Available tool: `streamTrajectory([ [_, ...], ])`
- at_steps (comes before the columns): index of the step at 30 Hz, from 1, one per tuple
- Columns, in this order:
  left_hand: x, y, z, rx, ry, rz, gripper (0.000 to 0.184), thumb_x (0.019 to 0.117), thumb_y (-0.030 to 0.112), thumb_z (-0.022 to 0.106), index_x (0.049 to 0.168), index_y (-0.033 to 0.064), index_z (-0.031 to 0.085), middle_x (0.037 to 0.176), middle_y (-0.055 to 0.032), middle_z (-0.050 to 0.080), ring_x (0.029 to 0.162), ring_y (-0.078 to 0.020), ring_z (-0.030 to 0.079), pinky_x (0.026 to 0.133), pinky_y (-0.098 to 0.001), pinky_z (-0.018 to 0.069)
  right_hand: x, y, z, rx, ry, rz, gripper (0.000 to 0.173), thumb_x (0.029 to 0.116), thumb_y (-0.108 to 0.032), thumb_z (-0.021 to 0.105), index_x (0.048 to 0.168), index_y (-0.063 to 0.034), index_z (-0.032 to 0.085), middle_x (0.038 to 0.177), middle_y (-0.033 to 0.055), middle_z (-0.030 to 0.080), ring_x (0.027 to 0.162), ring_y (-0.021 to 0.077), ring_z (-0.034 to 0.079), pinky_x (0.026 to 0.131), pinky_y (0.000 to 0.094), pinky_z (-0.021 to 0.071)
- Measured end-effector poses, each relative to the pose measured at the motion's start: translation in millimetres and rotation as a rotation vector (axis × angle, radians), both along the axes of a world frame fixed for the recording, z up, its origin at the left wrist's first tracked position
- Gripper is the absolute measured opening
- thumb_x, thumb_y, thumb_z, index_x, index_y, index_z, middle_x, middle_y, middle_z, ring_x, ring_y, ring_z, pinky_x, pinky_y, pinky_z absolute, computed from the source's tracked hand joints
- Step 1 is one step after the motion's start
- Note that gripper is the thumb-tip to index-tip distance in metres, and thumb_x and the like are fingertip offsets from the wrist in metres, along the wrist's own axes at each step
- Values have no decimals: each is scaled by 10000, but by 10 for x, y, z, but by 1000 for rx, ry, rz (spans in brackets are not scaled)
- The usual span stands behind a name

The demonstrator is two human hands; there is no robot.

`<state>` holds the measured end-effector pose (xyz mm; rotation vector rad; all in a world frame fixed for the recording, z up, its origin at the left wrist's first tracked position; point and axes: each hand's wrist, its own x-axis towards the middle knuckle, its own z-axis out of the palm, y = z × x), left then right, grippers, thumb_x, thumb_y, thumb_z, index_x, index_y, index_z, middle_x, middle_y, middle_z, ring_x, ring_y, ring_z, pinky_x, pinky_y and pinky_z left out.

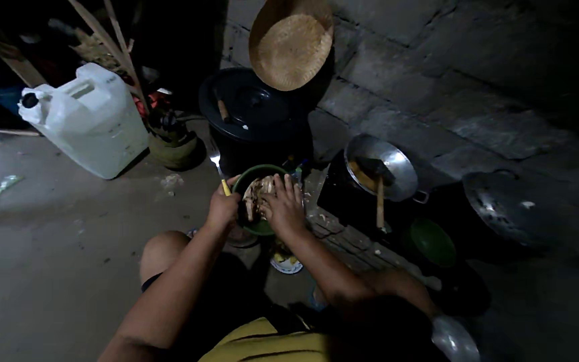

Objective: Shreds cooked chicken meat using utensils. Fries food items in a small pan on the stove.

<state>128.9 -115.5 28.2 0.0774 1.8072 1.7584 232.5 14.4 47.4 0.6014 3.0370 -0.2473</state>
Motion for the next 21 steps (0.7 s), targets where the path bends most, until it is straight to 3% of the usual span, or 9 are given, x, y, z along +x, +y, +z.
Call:
streamTrajectory([
  [2, -87, -19, -140, 8, 1, 51, 497, 950, -24, 574, 1398, 190, 598, 1112, -126, 695, 820, -207, 670, 691, -392, 562, -164, -27, -57, -30, -71, 8, 353, 1056, -309, 565, 1364, -177, 677, 1714, 158, 196, 1604, 353, 47, 1284, 587, 51],
  [6, -220, -48, -167, -21, -26, 109, 474, 946, -44, 570, 1367, 169, 618, 1136, -121, 698, 892, -211, 682, 752, -402, 568, -426, -66, -207, -67, -78, 6, 331, 1044, -334, 589, 1300, -163, 712, 1698, 150, 254, 1602, 348, 74, 1287, 572, 69],
  [13, -470, -43, -255, -31, 26, 150, 465, 935, -37, 576, 1348, 169, 633, 1150, -104, 704, 905, -199, 688, 753, -401, 571, -785, -67, -381, -86, -24, -1, 291, 1039, -276, 601, 1275, -169, 733, 1702, 176, 224, 1602, 356, 65, 1287, 565, 51],
  [21, -518, -52, -261, -32, 7, 181, 477, 949, -23, 570, 1374, 189, 618, 1147, -110, 703, 883, -205, 683, 728, -403, 565, -918, -105, -362, -49, 33, -17, 250, 1021, -255, 605, 1162, -130, 768, 1666, 157, 326, 1594, 358, 118, 1281, 580, 52],
])
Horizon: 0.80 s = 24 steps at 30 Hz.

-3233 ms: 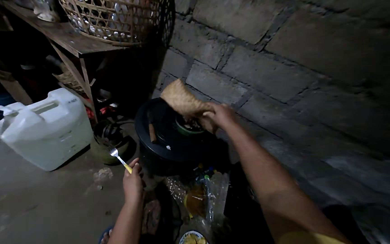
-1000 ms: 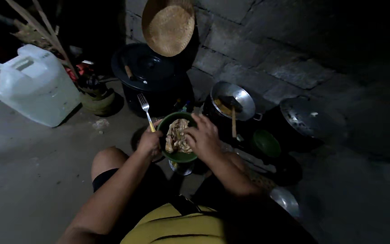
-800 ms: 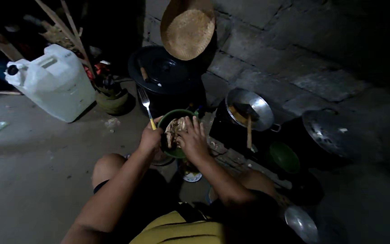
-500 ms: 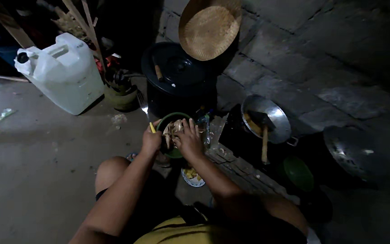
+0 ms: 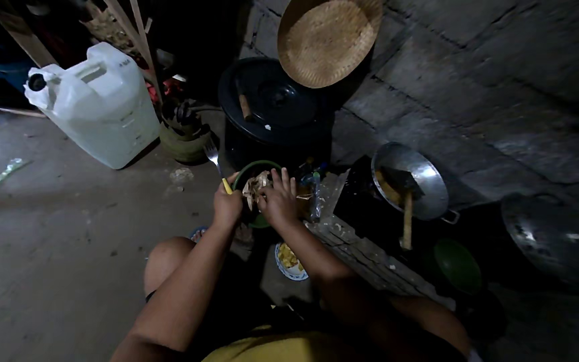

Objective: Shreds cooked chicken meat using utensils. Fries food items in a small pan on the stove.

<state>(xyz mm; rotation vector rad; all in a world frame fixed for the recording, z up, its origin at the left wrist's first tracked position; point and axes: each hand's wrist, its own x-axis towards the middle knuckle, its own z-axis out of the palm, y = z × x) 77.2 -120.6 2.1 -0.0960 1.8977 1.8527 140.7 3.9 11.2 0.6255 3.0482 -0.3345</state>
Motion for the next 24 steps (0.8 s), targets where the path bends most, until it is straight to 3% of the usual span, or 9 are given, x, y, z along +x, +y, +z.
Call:
streamTrajectory([
  [2, -18, -47, 0, -7, -13, 29, 471, 953, -5, 567, 1381, 187, 610, 1156, -120, 699, 899, -225, 683, 737, -429, 565, 113, 2, 94, -35, 69, -12, 224, 1007, -231, 625, 1137, -131, 777, 1653, 158, 351, 1581, 378, 161, 1273, 593, 102],
  [4, -76, -125, -16, -3, -3, 87, 475, 953, 5, 563, 1391, 184, 606, 1165, -124, 692, 908, -230, 672, 736, -437, 557, 280, 39, 165, -89, 138, -27, 201, 991, -219, 645, 1114, -123, 772, 1612, 152, 415, 1552, 388, 240, 1236, 616, 209],
  [7, -181, -249, -3, 41, 26, 248, 505, 933, -19, 550, 1409, 143, 582, 1208, -129, 679, 977, -225, 679, 799, -437, 573, 471, 162, 90, -165, 103, -69, 204, 989, -223, 666, 1124, -101, 759, 1537, 146, 505, 1500, 384, 341, 1191, 613, 298],
  [11, -311, -374, 51, 71, 73, 405, 536, 917, -20, 551, 1430, 136, 563, 1245, -121, 668, 1015, -204, 676, 821, -413, 576, 489, 376, -84, -181, -84, -120, 324, 1036, -274, 598, 1294, -108, 700, 1511, 147, 533, 1460, 371, 408, 1168, 604, 337],
  [13, -317, -431, 100, 118, 67, 451, 548, 909, -46, 546, 1432, 116, 550, 1268, -114, 657, 1025, -185, 672, 825, -384, 574, 481, 423, 6, -269, 0, -113, 323, 1052, -239, 566, 1315, -100, 694, 1458, 160, 581, 1413, 375, 471, 1156, 588, 377],
  [18, -203, -472, 66, 227, -71, 342, 605, 897, -82, 523, 1454, 154, 524, 1207, -121, 655, 911, -181, 665, 724, -369, 571, 586, 582, 321, -605, 239, -244, 349, 1079, -223, 532, 1384, -75, 616, 1422, 152, 603, 1320, 272, 577, 1113, 485, 464],
  [24, 149, -204, -43, 326, -198, 48, 582, 887, -100, 537, 1416, 142, 564, 1176, -133, 671, 894, -214, 671, 721, -396, 575, 1119, 490, 272, -915, 195, -314, 561, 1100, -365, 469, 1589, -108, 374, 1558, 151, 480, 1367, 261, 533, 1114, 469, 460],
])
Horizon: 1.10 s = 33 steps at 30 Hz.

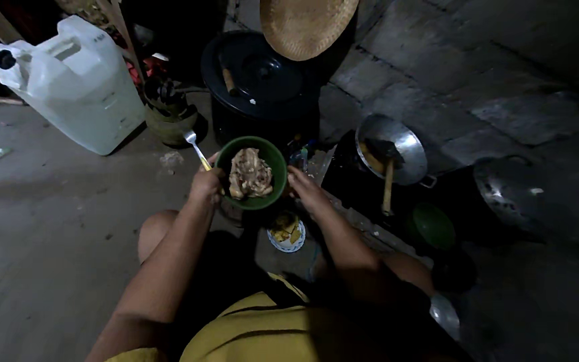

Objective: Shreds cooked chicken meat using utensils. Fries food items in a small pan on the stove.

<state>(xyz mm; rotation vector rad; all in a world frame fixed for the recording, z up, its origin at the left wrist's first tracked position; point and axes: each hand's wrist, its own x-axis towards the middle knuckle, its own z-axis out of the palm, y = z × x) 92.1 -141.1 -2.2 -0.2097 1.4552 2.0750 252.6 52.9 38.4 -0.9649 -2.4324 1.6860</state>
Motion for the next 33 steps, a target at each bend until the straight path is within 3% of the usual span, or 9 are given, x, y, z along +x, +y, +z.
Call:
streamTrajectory([
  [4, 352, 263, 103, 36, -22, -188, 570, 888, -110, 531, 1410, 118, 553, 1167, -135, 673, 915, -218, 670, 748, -394, 572, 388, -70, 26, -4, -45, -169, 517, 1096, -350, 492, 1542, -97, 428, 1436, 193, 575, 1302, 288, 586, 1097, 497, 478],
  [12, 1113, 525, 701, -101, 51, -515, 463, 1010, 102, 579, 1449, 245, 547, 1183, -121, 668, 906, -209, 655, 744, -386, 549, 1339, 104, 195, 95, 23, -353, 469, 1116, -265, 443, 1503, 1, 447, 1420, 206, 579, 1291, 214, 592, 1103, 394, 478],
  [16, 1350, 257, 716, -415, 391, -683, 380, 1022, 176, 621, 1399, 224, 611, 948, -57, 649, 619, -103, 507, 552, -278, 430, 1734, 23, 192, 176, -74, -269, 486, 1115, -303, 425, 1501, -8, 461, 1400, 221, 592, 1292, 254, 595, 1106, 443, 470],
  [18, 1412, 109, 540, -461, 521, -770, 351, 1020, 168, 623, 1370, 151, 619, 1133, -61, 705, 781, -104, 624, 686, -302, 526, 1880, -37, 118, 179, -137, -198, 502, 1115, -313, 427, 1517, -12, 451, 1486, 228, 523, 1376, 283, 527, 1155, 468, 424],
  [21, 1553, -54, 396, -548, 477, -859, 355, 1034, 213, 604, 1374, 112, 604, 1105, -113, 682, 913, -174, 651, 833, -385, 547, 2008, -82, -55, 188, -232, -83, 482, 1105, -315, 460, 1466, 0, 513, 1399, 229, 596, 1309, 300, 585, 1119, 494, 457],
  [23, 1612, -131, 273, -573, 447, -876, 335, 1038, 248, 607, 1347, 119, 614, 1060, -108, 680, 878, -165, 651, 807, -375, 551, 2030, -135, -75, 269, -292, -44, 452, 1093, -323, 496, 1413, -12, 565, 1316, 217, 647, 1239, 310, 628, 1081, 507, 483],
  [27, 1674, -156, 187, -507, 396, -845, 382, 1043, 236, 603, 1421, 185, 590, 1228, -76, 679, 969, -136, 655, 839, -351, 541, 2013, -290, 71, 654, -139, -33, 449, 1023, -313, 606, 1403, -75, 619, 1404, 210, 587, 1302, 401, 558, 1078, 586, 463],
  [30, 1661, -116, 174, -526, 390, -845, 406, 1044, 255, 606, 1448, 226, 578, 1229, -60, 682, 911, -134, 646, 786, -345, 535, 1852, -508, 268, 592, -151, 192, 365, 1034, -333, 589, 1269, -78, 701, 1208, 172, 679, 1126, 338, 656, 982, 544, 534],
  [33, 1639, -105, 166, -528, 392, -847, 411, 1040, 264, 612, 1449, 233, 579, 1182, -68, 685, 870, -133, 633, 759, -341, 525, 1591, -728, 269, 507, -352, 504, 473, 1047, -432, 554, 1403, -126, 619, 1320, 156, 659, 1234, 339, 620, 1056, 565, 470],
])
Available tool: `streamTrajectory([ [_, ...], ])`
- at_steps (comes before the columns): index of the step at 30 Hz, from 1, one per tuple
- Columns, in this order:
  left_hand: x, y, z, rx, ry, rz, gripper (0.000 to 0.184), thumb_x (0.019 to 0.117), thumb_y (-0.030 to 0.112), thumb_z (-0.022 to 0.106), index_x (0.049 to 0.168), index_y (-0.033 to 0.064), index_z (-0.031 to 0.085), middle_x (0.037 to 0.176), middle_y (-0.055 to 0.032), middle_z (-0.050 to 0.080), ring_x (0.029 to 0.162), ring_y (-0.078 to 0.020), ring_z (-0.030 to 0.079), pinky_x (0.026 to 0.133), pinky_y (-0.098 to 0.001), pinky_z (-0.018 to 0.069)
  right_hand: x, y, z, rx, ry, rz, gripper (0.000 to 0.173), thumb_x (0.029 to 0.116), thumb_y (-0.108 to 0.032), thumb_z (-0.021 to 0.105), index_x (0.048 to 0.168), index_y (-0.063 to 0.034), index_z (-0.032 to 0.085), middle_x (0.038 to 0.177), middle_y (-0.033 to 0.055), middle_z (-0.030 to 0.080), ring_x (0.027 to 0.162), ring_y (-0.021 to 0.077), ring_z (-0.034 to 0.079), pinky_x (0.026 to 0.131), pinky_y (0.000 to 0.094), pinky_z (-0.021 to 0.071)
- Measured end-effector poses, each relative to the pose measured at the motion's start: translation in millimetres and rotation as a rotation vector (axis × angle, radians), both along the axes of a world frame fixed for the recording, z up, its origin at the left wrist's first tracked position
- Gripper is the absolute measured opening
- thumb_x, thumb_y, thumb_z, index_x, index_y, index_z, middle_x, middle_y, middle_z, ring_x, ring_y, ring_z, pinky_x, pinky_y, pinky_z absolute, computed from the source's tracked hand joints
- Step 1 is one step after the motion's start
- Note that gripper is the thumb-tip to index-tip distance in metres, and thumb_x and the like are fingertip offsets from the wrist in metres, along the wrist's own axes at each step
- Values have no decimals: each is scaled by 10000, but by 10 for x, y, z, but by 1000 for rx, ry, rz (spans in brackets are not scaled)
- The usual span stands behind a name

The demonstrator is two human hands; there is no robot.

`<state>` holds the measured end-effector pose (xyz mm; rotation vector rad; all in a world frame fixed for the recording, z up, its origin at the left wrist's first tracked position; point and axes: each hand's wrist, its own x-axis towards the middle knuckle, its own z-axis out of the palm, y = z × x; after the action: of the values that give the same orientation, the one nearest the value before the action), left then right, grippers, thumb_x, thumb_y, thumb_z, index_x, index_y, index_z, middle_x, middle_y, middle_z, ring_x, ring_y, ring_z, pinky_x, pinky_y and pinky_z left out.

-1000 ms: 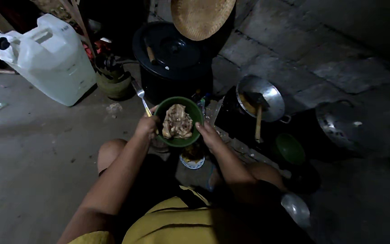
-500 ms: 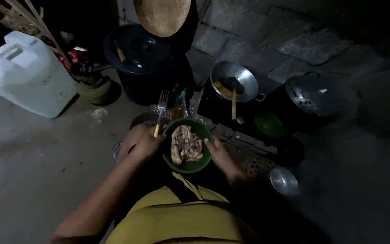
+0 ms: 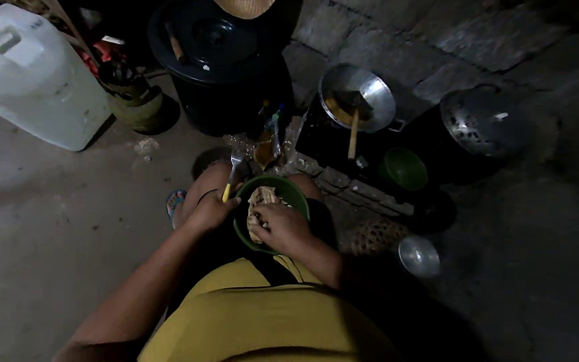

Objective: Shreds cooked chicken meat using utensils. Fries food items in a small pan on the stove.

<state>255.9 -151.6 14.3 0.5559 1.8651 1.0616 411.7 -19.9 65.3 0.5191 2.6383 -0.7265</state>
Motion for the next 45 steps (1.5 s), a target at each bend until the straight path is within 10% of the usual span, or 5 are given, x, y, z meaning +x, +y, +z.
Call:
streamTrajectory([
  [11, -5, -45, -32, 38, 4, -15, 402, 1042, 263, 611, 1442, 244, 588, 1207, -46, 691, 871, -127, 635, 756, -346, 523, -37, 184, 162, 24, -70, 48, 350, 1073, -300, 516, 1259, -48, 672, 1269, 185, 669, 1216, 358, 624, 1051, 572, 472],
  [17, -38, -43, -43, 68, -23, -23, 416, 1052, 262, 590, 1464, 215, 564, 1273, -70, 674, 975, -162, 654, 840, -399, 538, 197, 554, -46, -262, 190, -144, 231, 1003, -249, 603, 1076, -50, 693, 871, 74, 626, 733, 131, 559, 697, 335, 509],
  [35, -22, -40, 2, 30, -3, -43, 412, 1045, 253, 603, 1455, 216, 571, 1248, -73, 681, 992, -156, 657, 871, -391, 535, 400, 589, 216, 385, 119, 139, 294, 1025, -142, 550, 1191, -246, 770, 1195, 163, 693, 1158, 408, 629, 937, 610, 516],
  [41, 31, -35, 50, 22, -29, 1, 405, 1045, 236, 605, 1447, 207, 574, 1251, -76, 677, 994, -160, 655, 876, -392, 534, 228, 242, 355, 354, -176, 65, 807, 921, -726, 555, 1348, -45, 634, 1345, 211, 619, 1312, 413, 536, 1080, 601, 421],
  [45, 48, -57, 29, 16, -41, 28, 427, 1039, 267, 612, 1462, 231, 567, 1187, -85, 688, 939, -162, 655, 841, -392, 540, 63, 123, 312, 346, -236, 30, 914, 859, -731, 650, 1369, 24, 576, 1393, 239, 563, 1346, 423, 492, 1084, 599, 407],
])
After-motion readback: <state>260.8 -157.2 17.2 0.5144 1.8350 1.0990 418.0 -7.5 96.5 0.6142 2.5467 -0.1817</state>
